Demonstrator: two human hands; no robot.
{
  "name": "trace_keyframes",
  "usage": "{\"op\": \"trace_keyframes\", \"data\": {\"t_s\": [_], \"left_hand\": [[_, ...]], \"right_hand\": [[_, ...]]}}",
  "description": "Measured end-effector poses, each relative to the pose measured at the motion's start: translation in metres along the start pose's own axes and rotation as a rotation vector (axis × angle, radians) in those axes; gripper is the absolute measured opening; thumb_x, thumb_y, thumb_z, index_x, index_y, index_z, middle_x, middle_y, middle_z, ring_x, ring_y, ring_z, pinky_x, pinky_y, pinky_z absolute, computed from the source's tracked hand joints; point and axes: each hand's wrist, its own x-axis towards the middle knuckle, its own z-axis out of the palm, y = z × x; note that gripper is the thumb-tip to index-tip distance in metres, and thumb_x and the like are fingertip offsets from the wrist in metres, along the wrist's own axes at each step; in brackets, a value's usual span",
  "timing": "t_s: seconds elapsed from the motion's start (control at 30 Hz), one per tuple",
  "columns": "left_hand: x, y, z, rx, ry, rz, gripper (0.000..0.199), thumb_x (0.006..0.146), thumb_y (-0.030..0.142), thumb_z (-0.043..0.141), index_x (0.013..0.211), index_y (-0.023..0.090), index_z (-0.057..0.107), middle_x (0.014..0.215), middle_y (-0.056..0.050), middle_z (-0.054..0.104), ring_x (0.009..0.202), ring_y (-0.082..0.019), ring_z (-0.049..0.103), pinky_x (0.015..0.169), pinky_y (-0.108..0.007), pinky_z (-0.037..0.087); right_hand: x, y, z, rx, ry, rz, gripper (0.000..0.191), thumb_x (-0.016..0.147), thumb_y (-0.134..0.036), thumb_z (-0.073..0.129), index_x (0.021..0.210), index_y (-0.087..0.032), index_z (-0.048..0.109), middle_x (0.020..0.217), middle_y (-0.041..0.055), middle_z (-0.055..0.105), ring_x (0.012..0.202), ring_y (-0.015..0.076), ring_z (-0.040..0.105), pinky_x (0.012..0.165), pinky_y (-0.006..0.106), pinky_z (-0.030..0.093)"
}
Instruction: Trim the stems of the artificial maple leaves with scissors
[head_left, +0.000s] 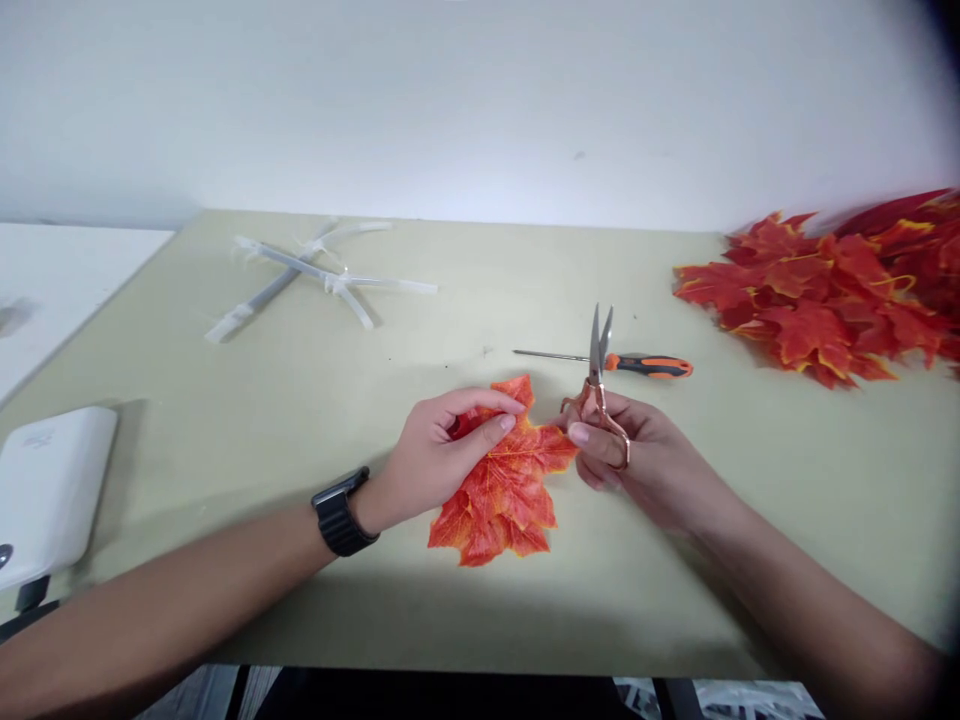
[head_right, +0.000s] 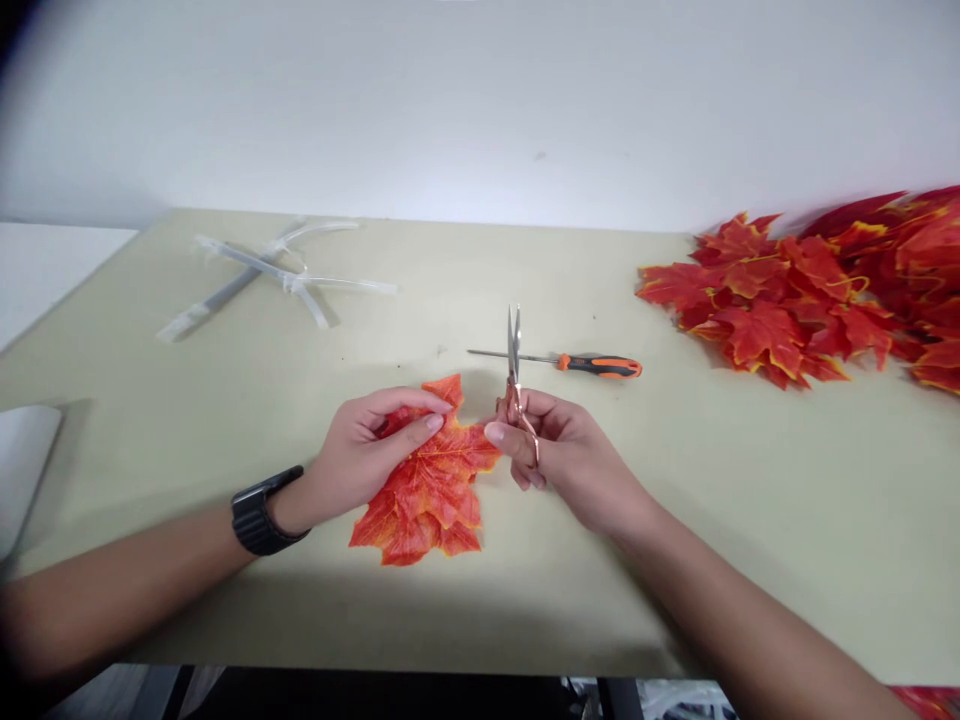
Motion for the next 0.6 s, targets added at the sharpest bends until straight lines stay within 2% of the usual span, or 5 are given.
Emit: {"op": "trace_keyframes", "data": {"t_s": [0.13, 0.27, 0.4, 0.5, 0.6], "left_hand": [[-0.001, 0.0023, -0.0001, 0.039, -0.044, -0.011, 0.017, 0.096, 0.028, 0.071, 0.111, 0.024, 0.078, 0.11, -0.002, 0.079, 0.098, -0.015, 0.073, 0.092, -0.024, 0.058], [-0.0008, 0.0036, 0.0015, 0.042, -0.057, -0.044, 0.023, 0.09, 0.033, 0.078, 0.111, 0.023, 0.078, 0.112, -0.003, 0.078, 0.097, -0.016, 0.075, 0.086, -0.024, 0.06], [-0.0012, 0.0021, 0.0031, 0.024, -0.066, -0.054, 0.027, 0.087, 0.033, 0.081, 0.112, 0.022, 0.077, 0.114, -0.004, 0.078, 0.096, -0.017, 0.075, 0.083, -0.024, 0.061], [-0.0016, 0.0004, 0.0029, 0.025, -0.086, -0.046, 0.025, 0.088, 0.031, 0.08, 0.111, 0.023, 0.077, 0.113, -0.004, 0.078, 0.096, -0.017, 0.075, 0.086, -0.025, 0.061], [-0.0018, -0.0001, 0.0028, 0.03, -0.095, -0.043, 0.023, 0.088, 0.027, 0.08, 0.11, 0.023, 0.077, 0.111, -0.004, 0.078, 0.097, -0.016, 0.074, 0.089, -0.024, 0.06]], "right_hand": [[0.0002, 0.0034, 0.0049, 0.073, -0.029, 0.066, 0.031, 0.08, -0.035, 0.088, 0.084, -0.021, 0.061, 0.091, -0.0003, 0.068, 0.055, 0.0043, 0.043, 0.05, 0.021, 0.038], [-0.0007, 0.004, 0.0068, 0.084, -0.053, 0.055, 0.029, 0.08, -0.033, 0.088, 0.084, -0.021, 0.062, 0.096, 0.0007, 0.07, 0.059, 0.0057, 0.046, 0.053, 0.022, 0.041], [-0.0006, 0.0048, 0.0055, 0.093, -0.056, 0.06, 0.031, 0.081, -0.033, 0.087, 0.084, -0.021, 0.058, 0.103, 0.0015, 0.071, 0.056, 0.0043, 0.045, 0.05, 0.022, 0.035], [-0.0005, 0.0063, 0.0041, 0.075, -0.059, 0.046, 0.031, 0.081, -0.03, 0.086, 0.082, -0.021, 0.057, 0.1, -0.0001, 0.07, 0.053, 0.0039, 0.046, 0.048, 0.023, 0.032], [0.0001, 0.0088, 0.0028, 0.057, -0.08, 0.01, 0.029, 0.081, -0.027, 0.086, 0.081, -0.021, 0.058, 0.094, -0.0019, 0.068, 0.054, 0.0051, 0.048, 0.05, 0.024, 0.034]]}}
